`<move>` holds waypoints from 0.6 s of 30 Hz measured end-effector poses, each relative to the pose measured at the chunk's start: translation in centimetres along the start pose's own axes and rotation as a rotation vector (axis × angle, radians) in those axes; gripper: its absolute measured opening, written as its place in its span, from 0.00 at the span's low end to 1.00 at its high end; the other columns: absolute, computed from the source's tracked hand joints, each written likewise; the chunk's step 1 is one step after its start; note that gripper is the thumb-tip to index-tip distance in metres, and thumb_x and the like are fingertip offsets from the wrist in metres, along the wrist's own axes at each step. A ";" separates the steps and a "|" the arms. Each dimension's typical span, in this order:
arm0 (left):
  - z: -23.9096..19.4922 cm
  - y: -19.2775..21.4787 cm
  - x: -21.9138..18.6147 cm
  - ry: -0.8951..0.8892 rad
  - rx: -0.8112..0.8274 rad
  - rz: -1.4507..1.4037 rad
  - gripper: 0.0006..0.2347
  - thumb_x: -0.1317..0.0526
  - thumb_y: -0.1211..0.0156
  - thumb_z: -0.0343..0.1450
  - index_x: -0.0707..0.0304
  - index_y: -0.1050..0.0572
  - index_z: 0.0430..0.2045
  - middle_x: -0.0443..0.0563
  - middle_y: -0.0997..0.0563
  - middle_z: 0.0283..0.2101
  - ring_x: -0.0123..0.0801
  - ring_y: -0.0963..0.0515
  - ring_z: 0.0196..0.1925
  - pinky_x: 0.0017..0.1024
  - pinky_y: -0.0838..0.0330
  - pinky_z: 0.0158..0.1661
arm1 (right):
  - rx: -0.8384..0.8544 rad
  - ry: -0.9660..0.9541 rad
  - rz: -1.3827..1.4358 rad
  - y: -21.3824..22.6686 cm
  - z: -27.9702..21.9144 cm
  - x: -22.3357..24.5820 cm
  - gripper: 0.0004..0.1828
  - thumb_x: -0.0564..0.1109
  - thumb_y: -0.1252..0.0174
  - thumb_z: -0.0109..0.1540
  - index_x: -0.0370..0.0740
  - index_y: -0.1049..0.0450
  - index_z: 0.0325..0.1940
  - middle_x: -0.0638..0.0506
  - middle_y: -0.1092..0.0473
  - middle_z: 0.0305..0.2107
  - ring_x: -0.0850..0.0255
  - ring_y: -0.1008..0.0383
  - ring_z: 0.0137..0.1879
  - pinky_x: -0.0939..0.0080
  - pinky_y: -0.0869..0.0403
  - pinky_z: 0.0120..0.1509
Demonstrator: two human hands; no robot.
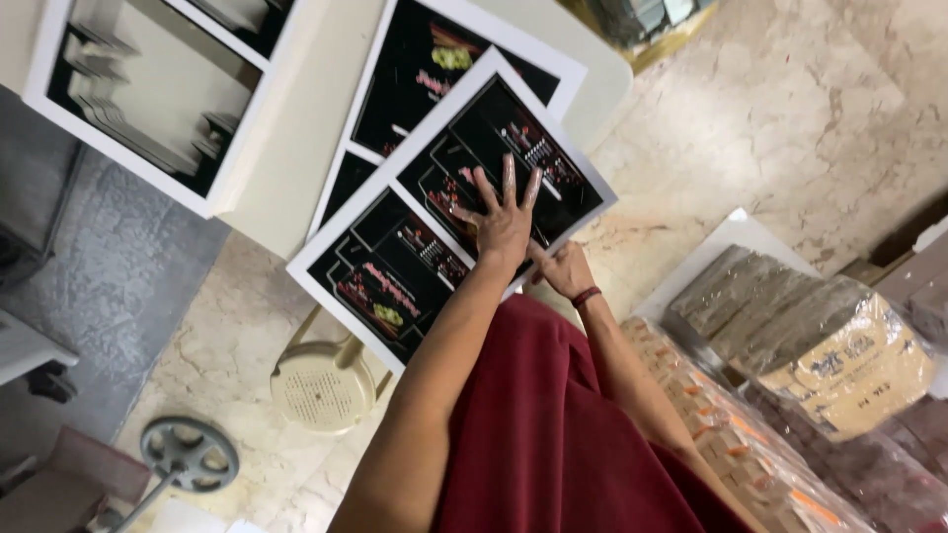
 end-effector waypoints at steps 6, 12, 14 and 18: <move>3.3 -1.1 3.2 -0.256 -0.008 0.080 0.43 0.67 0.35 0.69 0.29 0.56 0.75 0.57 0.74 0.78 0.76 0.68 0.76 0.88 0.56 0.57 | 0.009 -0.312 0.461 0.1 2.0 -1.2 0.28 0.57 0.33 0.61 0.25 0.23 0.24 0.34 0.24 0.19 0.49 0.17 0.30 0.49 0.18 0.37; 1.8 -0.8 2.0 -0.317 0.019 0.237 0.41 0.73 0.39 0.69 0.26 0.50 0.73 0.48 0.79 0.78 0.71 0.74 0.77 0.89 0.59 0.58 | -0.024 -0.435 0.349 -0.8 4.2 -2.2 0.26 0.49 0.36 0.58 0.16 0.31 0.35 0.28 0.27 0.18 0.42 0.20 0.23 0.43 0.19 0.30; 1.8 -0.4 2.0 -0.312 0.026 0.227 0.41 0.73 0.41 0.70 0.24 0.51 0.73 0.47 0.78 0.78 0.70 0.73 0.77 0.88 0.58 0.59 | -0.029 -0.366 0.107 -1.1 5.1 -1.5 0.23 0.54 0.38 0.58 0.25 0.25 0.30 0.33 0.26 0.18 0.42 0.20 0.28 0.42 0.20 0.33; 1.6 -0.9 2.1 -0.316 0.045 0.217 0.41 0.73 0.43 0.71 0.20 0.54 0.73 0.45 0.77 0.79 0.68 0.74 0.78 0.88 0.58 0.59 | 0.046 -0.326 0.141 -1.2 4.5 -1.9 0.17 0.49 0.41 0.57 0.30 0.19 0.25 0.39 0.25 0.16 0.52 0.20 0.21 0.57 0.19 0.31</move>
Point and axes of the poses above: each hand's wrist, its own z-axis towards the middle knuckle, its own y-axis out of the back of the hand, x = y × z, the point moved 5 cm from there along z, towards the middle knuckle
